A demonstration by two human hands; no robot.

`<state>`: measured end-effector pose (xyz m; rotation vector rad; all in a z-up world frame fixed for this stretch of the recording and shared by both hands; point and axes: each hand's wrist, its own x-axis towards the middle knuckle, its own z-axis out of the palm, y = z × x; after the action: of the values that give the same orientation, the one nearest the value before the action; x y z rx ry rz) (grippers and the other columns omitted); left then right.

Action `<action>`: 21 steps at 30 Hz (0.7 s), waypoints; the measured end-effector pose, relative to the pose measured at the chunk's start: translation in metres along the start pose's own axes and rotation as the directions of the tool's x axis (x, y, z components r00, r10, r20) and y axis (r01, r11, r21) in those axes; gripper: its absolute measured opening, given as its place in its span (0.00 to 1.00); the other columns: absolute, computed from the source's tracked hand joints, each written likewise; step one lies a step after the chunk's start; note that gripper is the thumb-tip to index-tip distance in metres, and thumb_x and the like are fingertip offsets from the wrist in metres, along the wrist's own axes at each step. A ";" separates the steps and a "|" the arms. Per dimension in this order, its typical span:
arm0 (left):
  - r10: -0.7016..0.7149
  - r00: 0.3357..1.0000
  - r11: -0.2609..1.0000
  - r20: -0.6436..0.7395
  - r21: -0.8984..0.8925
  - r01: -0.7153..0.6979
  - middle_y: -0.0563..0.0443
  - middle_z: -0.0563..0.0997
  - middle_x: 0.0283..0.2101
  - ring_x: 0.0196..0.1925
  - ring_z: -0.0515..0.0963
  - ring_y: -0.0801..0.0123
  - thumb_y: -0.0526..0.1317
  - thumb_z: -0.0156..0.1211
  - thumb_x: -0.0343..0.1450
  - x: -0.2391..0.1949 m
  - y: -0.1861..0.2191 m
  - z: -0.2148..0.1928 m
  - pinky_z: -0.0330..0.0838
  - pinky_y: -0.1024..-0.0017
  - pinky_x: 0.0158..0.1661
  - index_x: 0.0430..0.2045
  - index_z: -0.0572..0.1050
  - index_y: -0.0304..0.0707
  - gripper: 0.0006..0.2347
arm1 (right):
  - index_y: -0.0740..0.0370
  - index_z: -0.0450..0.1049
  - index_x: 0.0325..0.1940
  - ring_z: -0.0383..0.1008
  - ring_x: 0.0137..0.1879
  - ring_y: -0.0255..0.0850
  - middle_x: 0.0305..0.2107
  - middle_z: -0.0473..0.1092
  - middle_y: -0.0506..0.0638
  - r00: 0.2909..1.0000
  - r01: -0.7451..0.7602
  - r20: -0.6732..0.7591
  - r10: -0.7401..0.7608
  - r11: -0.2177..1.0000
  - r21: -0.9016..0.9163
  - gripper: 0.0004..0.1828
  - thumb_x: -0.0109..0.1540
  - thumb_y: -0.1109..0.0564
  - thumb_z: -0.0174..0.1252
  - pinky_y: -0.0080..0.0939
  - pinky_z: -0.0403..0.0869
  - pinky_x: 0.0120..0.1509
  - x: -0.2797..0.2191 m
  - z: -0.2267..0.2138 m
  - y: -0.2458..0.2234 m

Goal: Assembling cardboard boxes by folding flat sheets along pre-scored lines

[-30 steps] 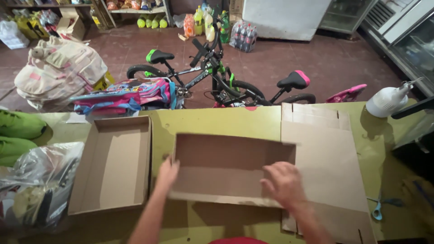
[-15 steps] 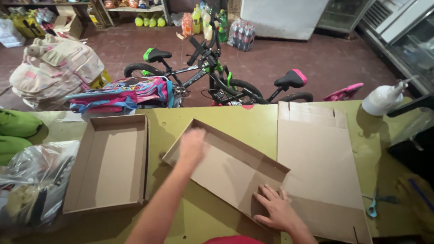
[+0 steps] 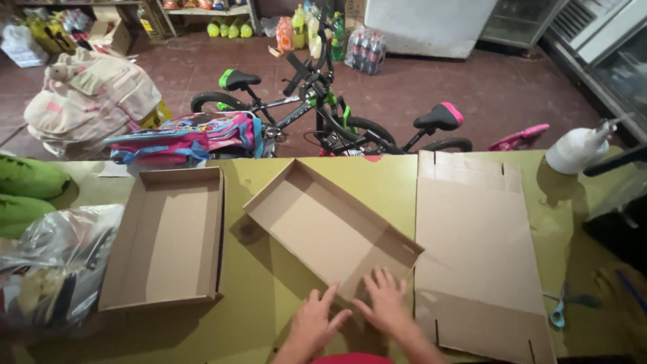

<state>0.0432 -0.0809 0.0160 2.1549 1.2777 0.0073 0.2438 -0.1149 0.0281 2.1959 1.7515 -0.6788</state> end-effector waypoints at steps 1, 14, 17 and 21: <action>-0.010 0.999 0.999 -0.049 -0.045 0.008 0.41 0.70 0.47 0.46 0.76 0.46 0.70 0.49 0.71 0.002 -0.003 0.002 0.72 0.49 0.44 0.69 0.58 0.59 0.34 | 0.42 0.49 0.78 0.32 0.83 0.48 0.78 0.36 0.51 0.999 0.029 -0.033 -0.029 0.999 0.015 0.42 0.66 0.22 0.43 0.71 0.39 0.80 0.006 0.008 -0.006; -0.152 0.896 0.984 -0.417 0.022 0.177 0.40 0.72 0.59 0.51 0.77 0.40 0.41 0.58 0.69 0.063 -0.093 0.007 0.73 0.47 0.49 0.65 0.62 0.40 0.27 | 0.53 0.48 0.80 0.43 0.78 0.60 0.73 0.48 0.62 0.775 0.619 -0.040 -0.630 0.746 0.244 0.49 0.64 0.25 0.47 0.66 0.45 0.74 -0.017 0.034 -0.027; -0.108 0.912 0.974 -0.395 0.142 0.177 0.41 0.69 0.65 0.48 0.80 0.41 0.40 0.63 0.69 0.072 -0.107 -0.017 0.75 0.50 0.46 0.66 0.62 0.40 0.29 | 0.56 0.53 0.77 0.51 0.78 0.50 0.73 0.53 0.58 0.738 0.655 -0.104 -0.667 0.670 0.350 0.43 0.63 0.45 0.64 0.60 0.48 0.79 -0.022 0.019 -0.042; -0.047 0.923 0.955 -0.383 0.252 0.153 0.40 0.55 0.75 0.63 0.69 0.40 0.43 0.64 0.67 0.067 -0.125 -0.020 0.68 0.46 0.58 0.67 0.60 0.43 0.31 | 0.64 0.77 0.48 0.77 0.44 0.51 0.40 0.78 0.55 0.445 0.858 -0.767 -0.462 0.467 0.216 0.11 0.70 0.56 0.51 0.50 0.75 0.50 -0.007 0.027 -0.029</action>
<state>-0.0263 0.0243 -0.0519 2.4019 1.6933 0.2189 0.2091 -0.1269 0.0110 2.0434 3.3647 -0.7842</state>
